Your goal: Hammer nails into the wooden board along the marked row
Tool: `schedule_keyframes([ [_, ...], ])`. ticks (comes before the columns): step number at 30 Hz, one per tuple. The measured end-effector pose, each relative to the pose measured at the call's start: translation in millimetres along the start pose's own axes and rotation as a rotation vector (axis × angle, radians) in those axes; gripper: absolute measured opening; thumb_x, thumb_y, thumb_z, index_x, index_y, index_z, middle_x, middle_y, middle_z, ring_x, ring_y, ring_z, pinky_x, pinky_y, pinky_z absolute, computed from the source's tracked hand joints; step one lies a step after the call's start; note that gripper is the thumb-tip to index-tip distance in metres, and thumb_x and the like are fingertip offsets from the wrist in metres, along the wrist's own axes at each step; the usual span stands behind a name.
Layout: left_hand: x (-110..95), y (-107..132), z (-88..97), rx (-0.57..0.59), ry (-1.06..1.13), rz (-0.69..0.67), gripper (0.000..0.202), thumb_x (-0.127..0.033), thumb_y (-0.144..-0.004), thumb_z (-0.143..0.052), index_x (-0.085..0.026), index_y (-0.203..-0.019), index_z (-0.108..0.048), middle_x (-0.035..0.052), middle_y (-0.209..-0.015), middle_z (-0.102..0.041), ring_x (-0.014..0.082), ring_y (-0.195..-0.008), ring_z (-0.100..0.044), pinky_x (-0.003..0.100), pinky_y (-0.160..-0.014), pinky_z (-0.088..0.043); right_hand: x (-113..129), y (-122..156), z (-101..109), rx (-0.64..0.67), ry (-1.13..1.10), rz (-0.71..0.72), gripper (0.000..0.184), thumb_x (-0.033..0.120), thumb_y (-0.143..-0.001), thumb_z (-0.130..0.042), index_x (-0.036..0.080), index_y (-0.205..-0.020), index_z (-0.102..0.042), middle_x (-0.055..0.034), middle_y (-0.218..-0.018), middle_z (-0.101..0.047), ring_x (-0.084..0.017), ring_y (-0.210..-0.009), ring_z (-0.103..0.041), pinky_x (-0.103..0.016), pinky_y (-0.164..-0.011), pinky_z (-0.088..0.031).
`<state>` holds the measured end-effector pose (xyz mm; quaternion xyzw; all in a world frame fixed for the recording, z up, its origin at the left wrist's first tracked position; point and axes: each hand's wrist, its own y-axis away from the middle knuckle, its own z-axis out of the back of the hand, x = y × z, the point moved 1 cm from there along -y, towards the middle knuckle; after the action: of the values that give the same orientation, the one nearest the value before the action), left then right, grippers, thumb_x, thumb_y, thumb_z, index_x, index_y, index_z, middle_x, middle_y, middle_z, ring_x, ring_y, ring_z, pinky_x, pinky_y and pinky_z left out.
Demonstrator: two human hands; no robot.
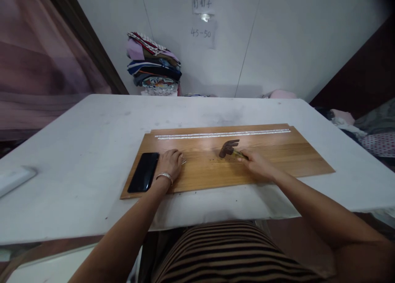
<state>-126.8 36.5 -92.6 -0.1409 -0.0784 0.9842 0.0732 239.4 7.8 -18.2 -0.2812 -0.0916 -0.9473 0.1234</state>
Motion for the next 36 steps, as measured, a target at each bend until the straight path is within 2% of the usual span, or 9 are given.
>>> schedule_keyframes([
  [8, -2.3, 1.3, 3.1, 0.016, -0.004, 0.006, 0.039, -0.031, -0.102, -0.041, -0.018, -0.115, -0.076, 0.0126, -0.128, -0.072, 0.0292, -0.122, -0.062, 0.044, -0.111, -0.044, 1.5, 4.0, 1.1, 0.043, -0.033, -0.033, 0.021, 0.035, -0.097, -0.054, 0.021, -0.095, -0.07, -0.0092, -0.096, -0.076, -0.025, -0.087, -0.066, -0.035, -0.077, -0.045],
  [14, -1.7, 2.1, 1.0, -0.006, 0.004, 0.008, 0.038, -0.032, -0.102, -0.041, -0.02, -0.115, -0.076, 0.0114, -0.128, -0.073, 0.0285, -0.123, -0.062, 0.044, -0.112, -0.044, 2.6, 2.7, 2.9, 0.023, -0.001, -0.027, 0.021, 0.035, -0.096, -0.055, 0.021, -0.091, -0.069, -0.0077, -0.089, -0.074, -0.025, -0.083, -0.065, -0.034, -0.073, -0.043],
  [21, -0.8, 1.5, 0.4, -0.007, 0.01, 0.015, 0.039, -0.032, -0.102, -0.042, -0.019, -0.114, -0.076, 0.0129, -0.129, -0.072, 0.0302, -0.124, -0.062, 0.046, -0.112, -0.044, 1.1, 3.4, -0.7, 0.044, -0.043, -0.026, 0.02, 0.032, -0.096, -0.055, 0.021, -0.099, -0.072, -0.0103, -0.102, -0.077, -0.027, -0.093, -0.068, -0.037, -0.08, -0.047],
  [29, 0.5, 1.6, -0.6, -0.003, -0.005, 0.005, 0.038, -0.033, -0.103, -0.043, -0.019, -0.116, -0.076, 0.012, -0.13, -0.072, 0.029, -0.124, -0.062, 0.044, -0.112, -0.044, -0.2, 0.7, 1.0, 0.023, 0.005, 0.002, 0.021, 0.035, -0.096, -0.054, 0.021, -0.093, -0.069, -0.009, -0.092, -0.074, -0.026, -0.086, -0.065, -0.035, -0.075, -0.044],
  [36, -1.7, 1.3, 1.4, 0.008, -0.008, 0.002, 0.036, -0.033, -0.104, -0.045, -0.018, -0.115, -0.076, 0.0126, -0.129, -0.072, 0.0291, -0.123, -0.063, 0.044, -0.111, -0.044, 1.9, 0.3, 0.7, 0.045, -0.026, 0.01, 0.02, 0.033, -0.096, -0.054, 0.022, -0.1, -0.071, -0.0092, -0.098, -0.076, -0.026, -0.088, -0.066, -0.034, -0.077, -0.045],
])
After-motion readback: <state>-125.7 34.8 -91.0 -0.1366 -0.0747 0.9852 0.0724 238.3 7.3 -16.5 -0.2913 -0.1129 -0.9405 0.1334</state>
